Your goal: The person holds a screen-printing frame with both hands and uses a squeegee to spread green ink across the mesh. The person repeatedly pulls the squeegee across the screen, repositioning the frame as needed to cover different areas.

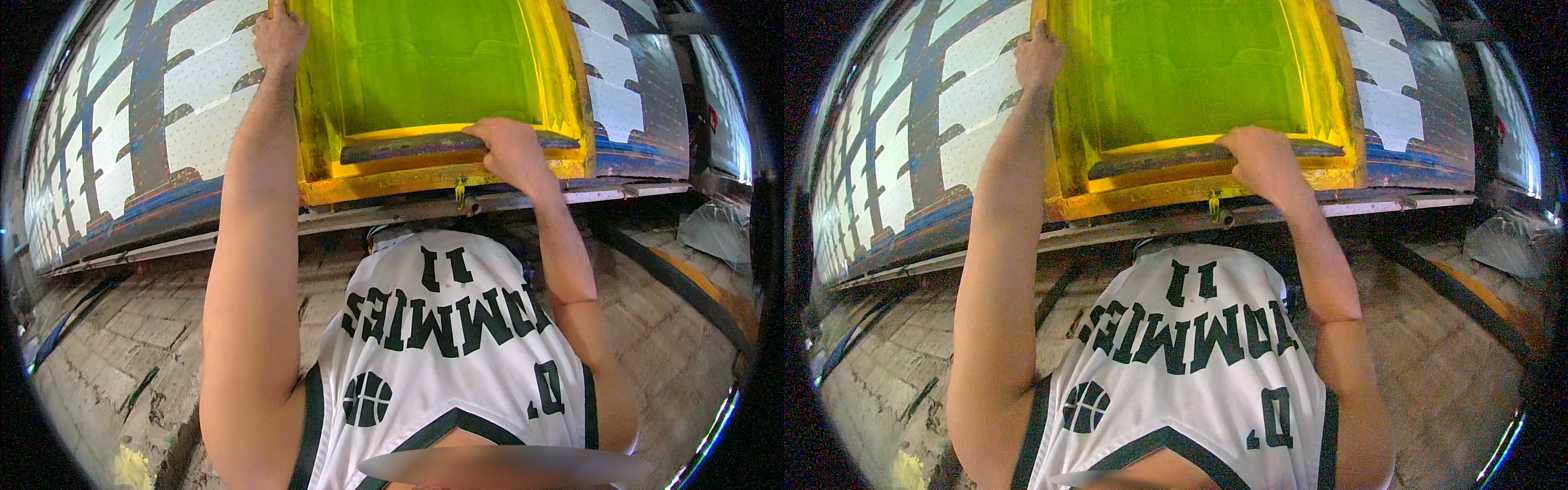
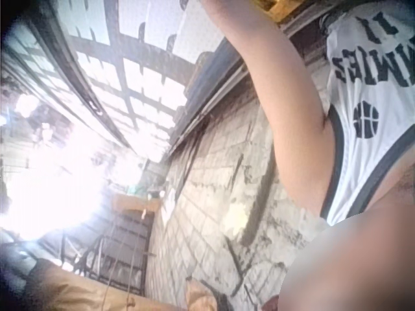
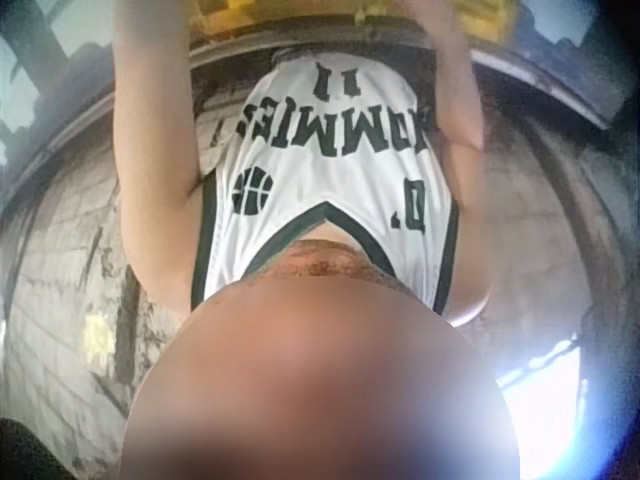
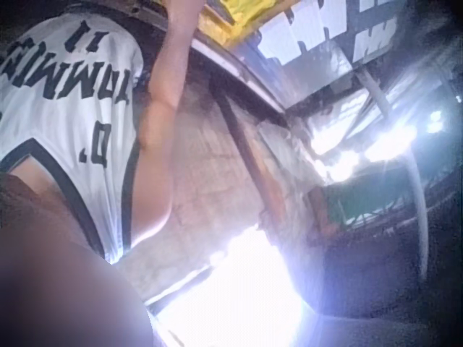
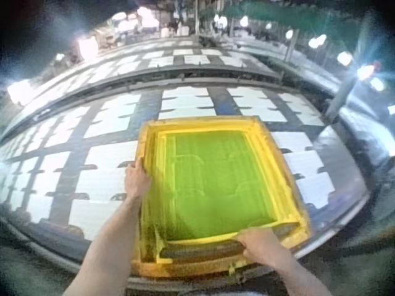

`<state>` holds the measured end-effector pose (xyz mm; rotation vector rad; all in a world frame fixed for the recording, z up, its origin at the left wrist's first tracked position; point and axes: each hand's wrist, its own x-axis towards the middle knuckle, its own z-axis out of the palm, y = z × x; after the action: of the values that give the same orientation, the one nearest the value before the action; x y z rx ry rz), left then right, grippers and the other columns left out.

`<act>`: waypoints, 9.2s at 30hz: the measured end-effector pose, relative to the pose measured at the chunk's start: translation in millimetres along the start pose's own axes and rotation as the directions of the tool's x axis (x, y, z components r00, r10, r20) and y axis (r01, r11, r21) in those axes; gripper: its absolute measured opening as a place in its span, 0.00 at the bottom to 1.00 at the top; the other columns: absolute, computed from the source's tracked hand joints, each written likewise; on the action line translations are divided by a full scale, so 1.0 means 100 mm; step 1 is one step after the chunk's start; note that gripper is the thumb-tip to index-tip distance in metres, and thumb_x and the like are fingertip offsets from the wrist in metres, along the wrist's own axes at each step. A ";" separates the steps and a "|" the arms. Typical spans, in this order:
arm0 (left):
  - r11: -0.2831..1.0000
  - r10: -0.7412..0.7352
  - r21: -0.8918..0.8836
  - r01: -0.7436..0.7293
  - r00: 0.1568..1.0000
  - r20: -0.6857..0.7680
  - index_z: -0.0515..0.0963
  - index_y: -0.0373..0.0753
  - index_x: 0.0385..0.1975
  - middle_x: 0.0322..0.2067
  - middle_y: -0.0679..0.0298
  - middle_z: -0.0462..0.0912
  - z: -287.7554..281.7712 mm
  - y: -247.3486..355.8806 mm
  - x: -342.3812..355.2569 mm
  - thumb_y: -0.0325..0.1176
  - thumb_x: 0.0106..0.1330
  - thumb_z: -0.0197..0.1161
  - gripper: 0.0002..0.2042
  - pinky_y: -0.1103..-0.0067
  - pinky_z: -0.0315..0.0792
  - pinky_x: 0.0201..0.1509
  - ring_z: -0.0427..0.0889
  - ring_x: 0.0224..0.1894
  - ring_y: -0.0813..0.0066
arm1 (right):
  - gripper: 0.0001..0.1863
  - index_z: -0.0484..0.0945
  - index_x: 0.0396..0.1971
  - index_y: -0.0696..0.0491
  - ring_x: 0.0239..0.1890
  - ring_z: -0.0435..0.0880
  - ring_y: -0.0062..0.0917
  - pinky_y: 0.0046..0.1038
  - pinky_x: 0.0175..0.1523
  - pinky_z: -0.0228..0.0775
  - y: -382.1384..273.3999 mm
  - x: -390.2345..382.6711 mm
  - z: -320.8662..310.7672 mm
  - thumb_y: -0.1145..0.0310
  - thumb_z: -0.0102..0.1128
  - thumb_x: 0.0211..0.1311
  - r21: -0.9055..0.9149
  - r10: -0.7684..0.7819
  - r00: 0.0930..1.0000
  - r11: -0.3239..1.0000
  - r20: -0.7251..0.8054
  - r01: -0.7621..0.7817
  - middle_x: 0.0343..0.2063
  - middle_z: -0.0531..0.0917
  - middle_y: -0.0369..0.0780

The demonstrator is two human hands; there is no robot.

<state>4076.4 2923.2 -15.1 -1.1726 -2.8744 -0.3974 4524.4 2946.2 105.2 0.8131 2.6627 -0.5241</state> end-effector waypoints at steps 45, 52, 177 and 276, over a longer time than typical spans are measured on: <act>0.998 0.020 -0.067 -0.016 0.997 0.070 0.64 0.49 0.81 0.68 0.44 0.76 0.21 -0.46 0.31 0.42 0.84 0.53 0.27 0.54 0.73 0.72 0.77 0.69 0.43 | 0.51 0.64 0.73 0.69 0.77 0.66 0.52 0.41 0.83 0.56 2.59 -0.66 0.00 0.72 0.74 0.45 0.723 0.433 0.837 0.688 -0.333 -0.068 0.72 0.70 0.59; 0.992 -0.010 -0.122 0.026 0.992 0.125 0.65 0.47 0.80 0.63 0.41 0.81 0.26 0.08 0.44 0.41 0.85 0.53 0.26 0.54 0.74 0.70 0.79 0.68 0.43 | 0.51 0.65 0.74 0.68 0.78 0.65 0.52 0.42 0.84 0.54 3.33 -0.91 -0.39 0.71 0.75 0.45 0.717 0.429 0.831 0.695 -0.355 -0.053 0.73 0.70 0.60; 0.986 0.010 0.165 -0.020 0.998 0.063 0.58 0.56 0.84 0.59 0.38 0.76 0.99 4.76 -0.99 0.31 0.71 0.60 0.39 0.56 0.79 0.62 0.80 0.57 0.39 | 0.27 0.86 0.63 0.40 0.52 0.90 0.47 0.51 0.58 0.83 6.15 1.85 -1.64 0.70 0.66 0.63 -0.195 -0.047 0.893 0.980 -0.448 -0.047 0.49 0.91 0.46; 1.000 -0.022 -0.002 0.022 0.999 0.044 0.65 0.56 0.80 0.63 0.38 0.75 0.88 4.48 -0.94 0.34 0.68 0.59 0.36 0.55 0.79 0.66 0.77 0.65 0.39 | 0.20 0.91 0.51 0.47 0.52 0.90 0.47 0.50 0.58 0.84 5.55 2.87 -1.62 0.67 0.68 0.57 -0.324 -0.218 0.928 0.939 -0.301 0.115 0.47 0.91 0.50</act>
<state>4461.0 3187.4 -7.9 -1.1657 -2.9274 -0.3801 4591.7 3579.4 -2.7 0.6293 3.0370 -0.0040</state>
